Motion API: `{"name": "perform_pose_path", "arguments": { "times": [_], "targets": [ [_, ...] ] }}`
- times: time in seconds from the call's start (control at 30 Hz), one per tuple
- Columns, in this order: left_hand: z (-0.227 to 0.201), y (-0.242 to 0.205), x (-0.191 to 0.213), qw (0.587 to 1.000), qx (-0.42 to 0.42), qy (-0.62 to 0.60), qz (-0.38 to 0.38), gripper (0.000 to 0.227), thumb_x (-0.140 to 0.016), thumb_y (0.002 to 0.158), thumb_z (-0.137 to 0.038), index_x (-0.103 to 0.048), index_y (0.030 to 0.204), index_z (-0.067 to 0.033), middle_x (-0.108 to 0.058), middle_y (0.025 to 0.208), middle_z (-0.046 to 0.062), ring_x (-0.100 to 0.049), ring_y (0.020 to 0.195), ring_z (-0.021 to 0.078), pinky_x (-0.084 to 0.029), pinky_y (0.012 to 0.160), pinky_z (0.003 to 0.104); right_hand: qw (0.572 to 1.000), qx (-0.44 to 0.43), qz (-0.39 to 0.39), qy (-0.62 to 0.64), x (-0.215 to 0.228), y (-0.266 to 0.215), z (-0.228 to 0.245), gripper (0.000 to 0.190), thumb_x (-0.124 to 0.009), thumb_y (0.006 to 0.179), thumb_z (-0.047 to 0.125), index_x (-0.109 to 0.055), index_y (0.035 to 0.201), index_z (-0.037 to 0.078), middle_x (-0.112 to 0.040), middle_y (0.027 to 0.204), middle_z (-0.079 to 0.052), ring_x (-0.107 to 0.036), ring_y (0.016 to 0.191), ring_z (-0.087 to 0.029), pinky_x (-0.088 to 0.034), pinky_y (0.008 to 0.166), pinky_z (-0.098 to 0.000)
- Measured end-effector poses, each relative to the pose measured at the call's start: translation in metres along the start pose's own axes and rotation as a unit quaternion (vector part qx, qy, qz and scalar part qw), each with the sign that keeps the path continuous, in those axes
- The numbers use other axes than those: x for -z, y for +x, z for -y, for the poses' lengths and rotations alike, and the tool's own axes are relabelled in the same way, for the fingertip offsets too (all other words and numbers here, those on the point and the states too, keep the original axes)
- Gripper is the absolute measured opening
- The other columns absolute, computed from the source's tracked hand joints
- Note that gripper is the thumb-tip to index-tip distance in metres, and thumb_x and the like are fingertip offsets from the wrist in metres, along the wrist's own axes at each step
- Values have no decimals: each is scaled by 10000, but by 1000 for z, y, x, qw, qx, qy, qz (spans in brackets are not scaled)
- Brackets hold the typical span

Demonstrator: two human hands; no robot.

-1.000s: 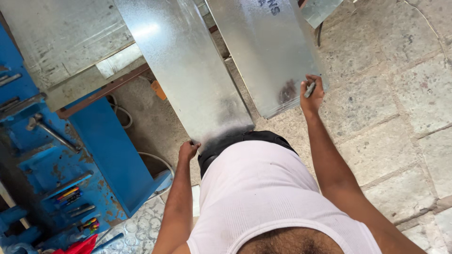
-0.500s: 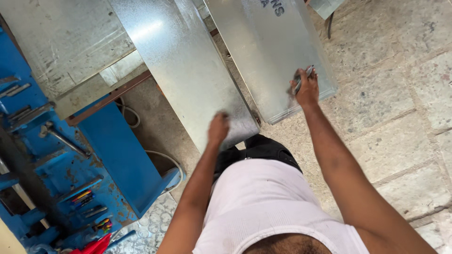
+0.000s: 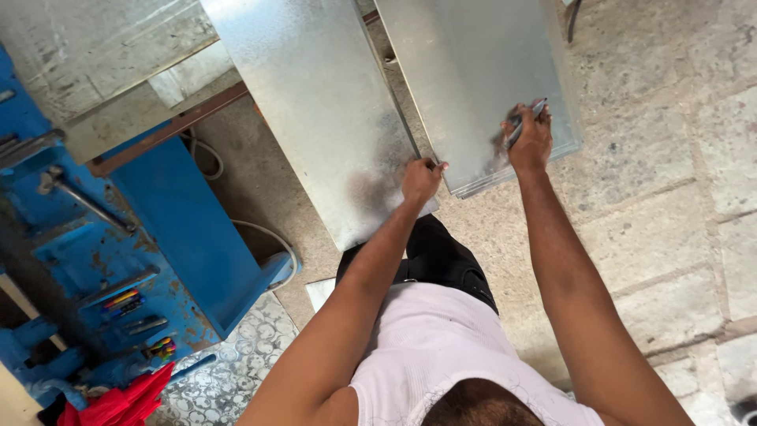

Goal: The person measures and marks a large metal sheet using a folding ruler and a marker. They repeatedly align the ruler along the sheet's edge and draw straight lines to create a grid pattern. The person occasionally shifts the sheet's position to access different areas for marking.

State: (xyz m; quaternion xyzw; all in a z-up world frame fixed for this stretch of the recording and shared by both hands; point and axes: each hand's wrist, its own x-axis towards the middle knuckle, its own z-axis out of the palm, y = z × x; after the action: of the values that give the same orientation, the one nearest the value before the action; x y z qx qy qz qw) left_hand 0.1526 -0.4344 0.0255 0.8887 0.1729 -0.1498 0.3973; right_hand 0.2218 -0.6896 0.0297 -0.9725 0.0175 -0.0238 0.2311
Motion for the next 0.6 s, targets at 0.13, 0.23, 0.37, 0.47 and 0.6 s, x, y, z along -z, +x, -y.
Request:
{"name": "perform_pose_path", "arguments": {
  "times": [0.13,0.23,0.37,0.47,0.6],
  "targets": [
    [-8,-3,8,992,87,-28,89,418,-771,848,-483,-773,926,-73,-769,956,188,-731,919,357,-552,823,465,1000,-6,4,-23,0,-1,11,448,-737,1038,350,-592,1366,83,-631,1353,-269,-520,1337,-479,-372,1187,-574],
    [-11,5,12,992,92,-34,85,424,-804,817,-458,-757,961,-62,-768,998,182,-734,949,341,-549,850,452,997,-27,-19,66,11,32,16,480,-705,1078,385,-542,1425,97,-629,1362,-250,-579,1298,-398,-431,1194,-511],
    [6,1,-4,993,72,-60,73,404,-815,806,-411,-766,1002,-60,-753,1035,173,-714,978,346,-537,851,448,978,91,-180,54,-2,40,18,329,-734,1105,307,-613,1327,97,-587,1491,-270,-522,1389,-431,-443,1180,-521],
    [21,8,-17,992,61,-75,77,435,-809,797,-411,-769,1042,-53,-758,1030,176,-721,969,351,-544,852,440,982,93,-164,10,-25,25,35,336,-738,1060,292,-613,1281,73,-623,1468,-231,-523,1356,-457,-365,1185,-584],
    [56,7,-22,991,15,-92,92,475,-776,854,-448,-763,1065,-23,-761,1074,186,-723,1006,352,-552,886,432,985,90,-148,13,-37,19,50,286,-713,1074,247,-607,1276,74,-611,1491,-197,-541,1389,-450,-317,1231,-600]
  ]
}}
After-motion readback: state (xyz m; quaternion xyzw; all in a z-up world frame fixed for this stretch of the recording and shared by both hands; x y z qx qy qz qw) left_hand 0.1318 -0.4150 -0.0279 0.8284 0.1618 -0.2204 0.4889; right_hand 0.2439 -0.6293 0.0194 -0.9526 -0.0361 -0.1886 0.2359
